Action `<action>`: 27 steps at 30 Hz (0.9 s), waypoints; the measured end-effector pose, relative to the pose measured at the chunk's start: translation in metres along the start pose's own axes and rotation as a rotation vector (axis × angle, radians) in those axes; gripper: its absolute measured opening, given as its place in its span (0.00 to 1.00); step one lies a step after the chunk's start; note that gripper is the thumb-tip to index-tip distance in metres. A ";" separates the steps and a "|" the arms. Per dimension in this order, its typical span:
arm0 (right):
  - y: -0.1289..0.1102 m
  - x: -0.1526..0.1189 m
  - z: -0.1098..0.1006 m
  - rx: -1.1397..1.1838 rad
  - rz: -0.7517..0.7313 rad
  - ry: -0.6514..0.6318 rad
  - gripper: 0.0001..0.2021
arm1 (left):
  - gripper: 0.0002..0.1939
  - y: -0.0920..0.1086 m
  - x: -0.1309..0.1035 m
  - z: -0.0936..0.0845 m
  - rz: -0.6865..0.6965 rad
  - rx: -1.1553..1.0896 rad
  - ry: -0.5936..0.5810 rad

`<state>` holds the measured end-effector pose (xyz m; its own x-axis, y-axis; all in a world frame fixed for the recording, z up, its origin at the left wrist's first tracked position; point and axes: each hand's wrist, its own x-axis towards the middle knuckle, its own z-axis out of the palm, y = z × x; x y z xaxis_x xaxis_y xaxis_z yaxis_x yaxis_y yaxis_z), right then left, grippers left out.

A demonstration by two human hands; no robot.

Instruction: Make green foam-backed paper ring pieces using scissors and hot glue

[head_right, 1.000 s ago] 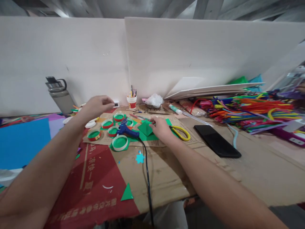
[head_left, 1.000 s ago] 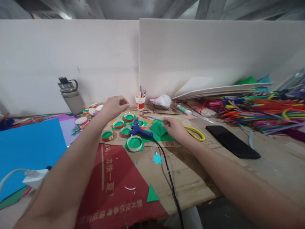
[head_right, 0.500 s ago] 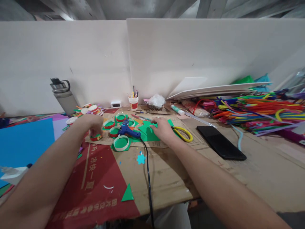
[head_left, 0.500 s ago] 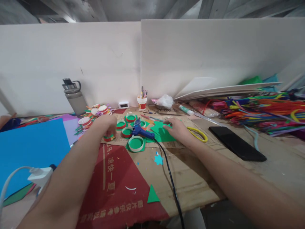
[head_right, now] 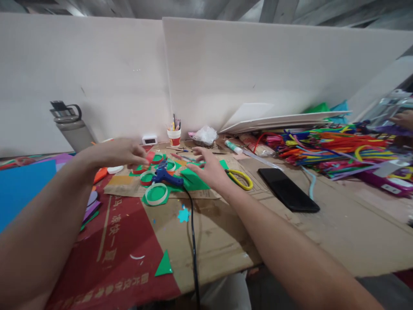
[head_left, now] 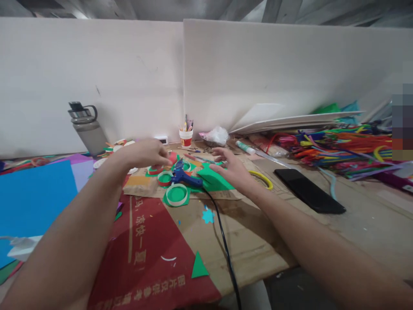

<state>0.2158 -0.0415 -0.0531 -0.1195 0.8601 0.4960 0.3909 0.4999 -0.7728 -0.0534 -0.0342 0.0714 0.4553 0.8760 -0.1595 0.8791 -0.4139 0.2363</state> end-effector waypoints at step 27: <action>-0.013 0.001 -0.007 0.047 0.102 0.155 0.30 | 0.20 0.030 0.032 0.046 0.093 -0.854 0.502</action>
<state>0.2170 -0.0484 -0.0396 0.0614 0.8824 0.4666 0.3503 0.4187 -0.8379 -0.0061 -0.0302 0.0293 0.2313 0.9340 0.2724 0.3567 -0.3419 0.8694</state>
